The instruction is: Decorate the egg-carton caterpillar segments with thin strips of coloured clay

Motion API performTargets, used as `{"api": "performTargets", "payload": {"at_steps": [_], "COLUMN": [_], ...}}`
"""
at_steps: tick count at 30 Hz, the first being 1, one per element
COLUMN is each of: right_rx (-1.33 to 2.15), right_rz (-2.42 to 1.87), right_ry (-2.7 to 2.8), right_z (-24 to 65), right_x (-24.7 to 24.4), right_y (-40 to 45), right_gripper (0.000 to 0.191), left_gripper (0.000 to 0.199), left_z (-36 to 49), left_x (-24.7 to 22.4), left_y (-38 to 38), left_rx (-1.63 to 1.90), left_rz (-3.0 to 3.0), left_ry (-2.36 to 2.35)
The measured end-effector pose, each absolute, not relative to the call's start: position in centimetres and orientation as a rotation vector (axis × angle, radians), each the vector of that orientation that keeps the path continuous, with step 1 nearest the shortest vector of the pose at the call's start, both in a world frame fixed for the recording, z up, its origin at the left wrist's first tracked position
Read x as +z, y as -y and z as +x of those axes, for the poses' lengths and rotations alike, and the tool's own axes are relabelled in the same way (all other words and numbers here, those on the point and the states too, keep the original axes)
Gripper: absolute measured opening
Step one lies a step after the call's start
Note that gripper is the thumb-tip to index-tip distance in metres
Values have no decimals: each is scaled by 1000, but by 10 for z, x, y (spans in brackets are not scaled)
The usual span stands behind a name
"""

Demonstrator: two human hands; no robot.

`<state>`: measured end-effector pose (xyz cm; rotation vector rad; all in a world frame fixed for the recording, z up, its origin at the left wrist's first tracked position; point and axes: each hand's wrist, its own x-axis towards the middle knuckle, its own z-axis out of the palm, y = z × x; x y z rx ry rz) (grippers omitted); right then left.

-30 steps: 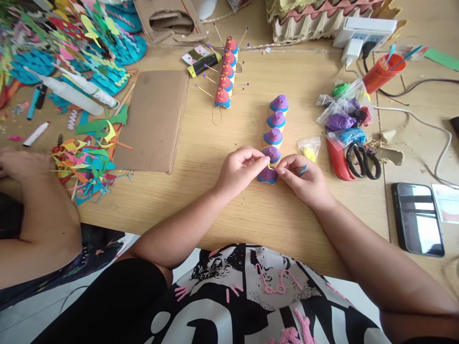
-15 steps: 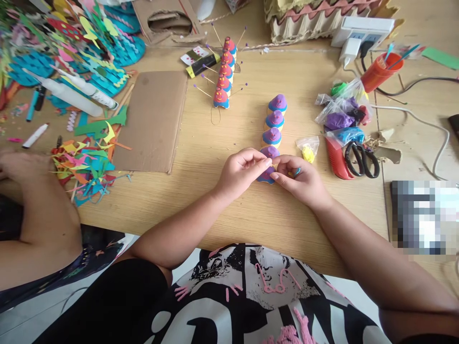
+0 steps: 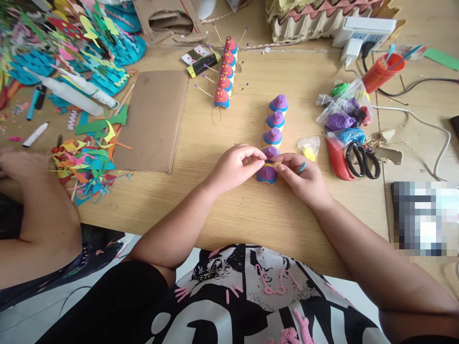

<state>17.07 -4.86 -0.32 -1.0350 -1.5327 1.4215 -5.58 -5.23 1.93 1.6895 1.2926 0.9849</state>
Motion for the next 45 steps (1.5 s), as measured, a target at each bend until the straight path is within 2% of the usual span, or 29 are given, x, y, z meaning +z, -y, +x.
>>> {"api": "performTargets", "payload": {"at_steps": [11, 17, 21, 31, 36, 45], "right_rx": [1400, 1401, 1368, 1367, 1448, 1462], "right_rz": [-1057, -1057, -1057, -1043, -1023, -1019], "right_ry": [1536, 1543, 1572, 1583, 1494, 1362], "right_z": [170, 169, 170, 171, 169, 172], "right_x": [4, 10, 13, 9, 12, 2], "right_y": [48, 50, 49, 46, 47, 45], "right_gripper": [43, 47, 48, 47, 47, 44], "left_gripper": [13, 13, 18, 18, 19, 21], "left_z": [-53, -49, -46, -46, -46, -43], "left_x": [10, 16, 22, 19, 19, 23], "left_y": [51, 52, 57, 63, 62, 61], "left_rx": [934, 1133, 1240, 1077, 1114, 1231], "left_rz": [1694, 1711, 1983, 2466, 2402, 1926], "left_ry": [-1285, -1291, -1295, -1296, -1309, -1253]}}
